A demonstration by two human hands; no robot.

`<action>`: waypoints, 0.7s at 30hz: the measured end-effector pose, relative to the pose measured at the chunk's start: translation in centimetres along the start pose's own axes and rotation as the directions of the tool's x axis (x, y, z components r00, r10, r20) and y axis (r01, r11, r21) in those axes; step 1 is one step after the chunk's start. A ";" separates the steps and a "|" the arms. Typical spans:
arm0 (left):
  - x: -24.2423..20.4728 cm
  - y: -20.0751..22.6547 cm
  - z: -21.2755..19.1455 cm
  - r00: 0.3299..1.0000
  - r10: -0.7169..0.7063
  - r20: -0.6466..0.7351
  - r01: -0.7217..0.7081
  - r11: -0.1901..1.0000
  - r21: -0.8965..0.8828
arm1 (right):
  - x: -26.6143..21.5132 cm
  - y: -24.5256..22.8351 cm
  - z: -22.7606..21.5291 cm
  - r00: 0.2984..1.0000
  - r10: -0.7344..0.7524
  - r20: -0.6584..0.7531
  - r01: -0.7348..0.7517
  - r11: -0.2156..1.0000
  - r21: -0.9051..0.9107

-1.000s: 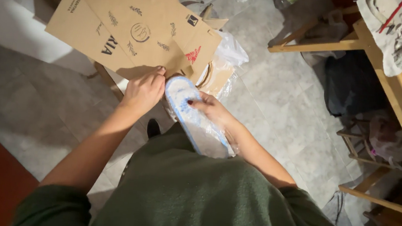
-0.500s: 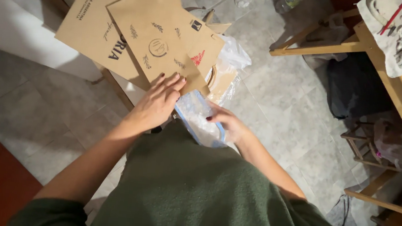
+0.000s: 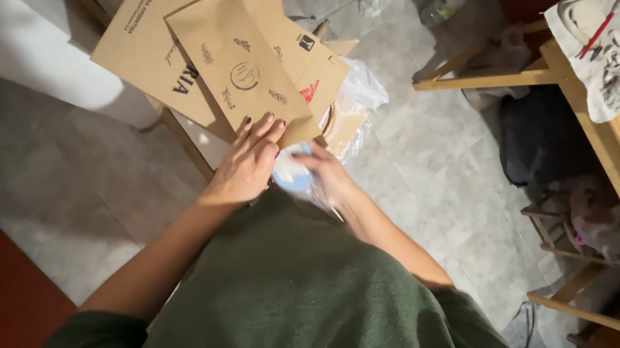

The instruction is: Unpacking craft and candle supplies from boxes and bags in a workshop area.

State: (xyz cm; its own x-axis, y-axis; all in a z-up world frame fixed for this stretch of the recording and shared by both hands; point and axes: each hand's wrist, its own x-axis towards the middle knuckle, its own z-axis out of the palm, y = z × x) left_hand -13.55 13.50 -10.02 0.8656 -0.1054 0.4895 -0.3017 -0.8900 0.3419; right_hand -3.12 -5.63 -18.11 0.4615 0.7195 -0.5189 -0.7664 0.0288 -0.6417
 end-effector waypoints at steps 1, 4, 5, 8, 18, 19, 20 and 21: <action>0.3 0.3 -0.5 1.000 0.003 -0.020 -0.003 1.000 -0.007 | 2.1 -0.2 0.4 0.998 -0.044 -0.044 0.042 0.998 -0.044; 0.7 0.6 -1.4 0.999 -0.010 -0.043 0.010 1.000 -0.018 | 7.2 -0.3 1.2 0.972 -0.234 -0.036 0.228 0.966 -0.122; 0.8 0.6 -1.6 0.999 -0.024 -0.044 0.023 0.999 -0.022 | 8.8 -0.3 1.5 0.927 -0.373 0.020 0.372 0.917 -0.143; 1.3 0.5 -2.5 0.994 -0.053 -0.095 0.052 0.999 -0.016 | 13.4 -0.9 1.8 0.830 -0.488 0.271 0.558 0.705 -0.439; 0.9 -2.8 -2.9 0.987 -0.112 -0.117 0.108 0.993 -0.042 | 10.0 -3.0 5.4 0.963 -0.194 0.189 0.160 0.971 0.180; 0.7 -2.9 -2.3 0.988 -0.098 -0.117 0.096 0.995 -0.020 | 9.1 -3.1 5.4 0.974 -0.226 0.034 0.226 0.974 -0.003; 0.2 -2.9 -1.8 0.989 -0.091 -0.118 0.092 0.996 0.005 | 8.1 -2.9 5.5 0.955 -0.274 -0.110 0.250 0.948 -0.195; 0.7 -2.7 -2.2 0.988 -0.092 -0.124 0.093 0.996 0.007 | 9.0 -2.6 5.4 0.955 -0.276 -0.105 0.252 0.947 -0.199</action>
State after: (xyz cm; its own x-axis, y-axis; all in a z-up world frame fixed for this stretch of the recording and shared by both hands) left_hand -13.05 16.78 -8.82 0.8336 0.0322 0.5515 -0.2168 -0.8992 0.3801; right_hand 0.63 4.49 -18.09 0.6995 0.6064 -0.3781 -0.5208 0.0702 -0.8508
